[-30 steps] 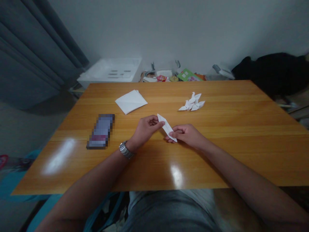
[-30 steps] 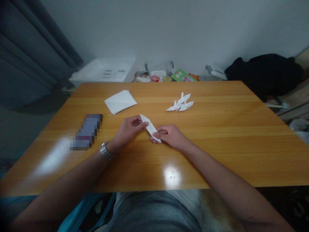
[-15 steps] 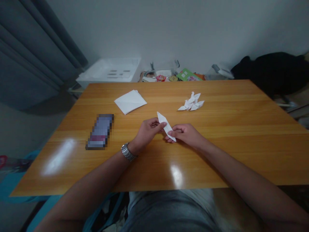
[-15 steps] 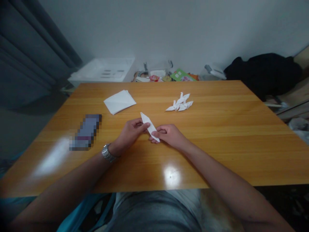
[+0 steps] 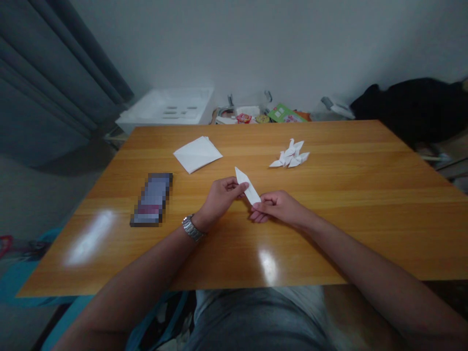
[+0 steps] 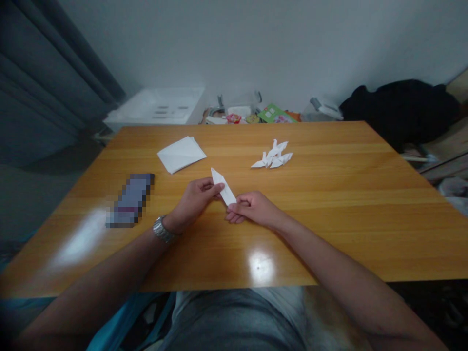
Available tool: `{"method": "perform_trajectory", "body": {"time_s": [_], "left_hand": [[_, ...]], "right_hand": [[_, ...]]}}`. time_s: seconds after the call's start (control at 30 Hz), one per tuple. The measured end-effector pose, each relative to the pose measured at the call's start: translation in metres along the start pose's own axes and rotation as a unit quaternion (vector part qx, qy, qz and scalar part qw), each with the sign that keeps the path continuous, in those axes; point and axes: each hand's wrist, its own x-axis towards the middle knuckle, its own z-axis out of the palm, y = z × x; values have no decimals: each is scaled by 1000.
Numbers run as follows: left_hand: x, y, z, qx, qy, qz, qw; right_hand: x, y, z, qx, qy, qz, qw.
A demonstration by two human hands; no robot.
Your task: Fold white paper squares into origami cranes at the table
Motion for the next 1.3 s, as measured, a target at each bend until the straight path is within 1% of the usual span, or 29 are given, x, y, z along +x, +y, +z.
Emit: {"method": "perform_trajectory", "body": {"time_s": [0.2, 0.4, 0.73, 0.8, 0.87, 0.97, 1.07, 1.2, 1.3], "left_hand": [[-2, 0, 1, 9, -27, 1, 1000], [-2, -5, 2, 36, -38, 7, 999], [-1, -4, 0, 49, -48, 6, 998], [-1, -3, -1, 60, -42, 9, 997], [-1, -2, -1, 73, -38, 14, 997], [-2, -1, 0, 96, -44, 24, 994], [-2, -2, 0, 104, -54, 27, 993], [-3, -3, 1, 118, -58, 30, 991], [-4, -3, 3, 128, -56, 33, 990]], "right_hand": [[1, 4, 2, 28, 12, -7, 1000], [0, 1, 2, -21, 10, -12, 1000], [-1, 0, 3, -40, 12, -36, 998], [-1, -1, 1, -53, 27, -56, 997], [-1, -3, -1, -71, 56, -82, 993], [-1, -5, -4, -87, 92, -115, 985], [-1, -6, -6, -97, 100, -125, 982], [0, -5, -7, -138, 103, -122, 977], [0, -4, -8, -195, 127, -139, 963]]}}
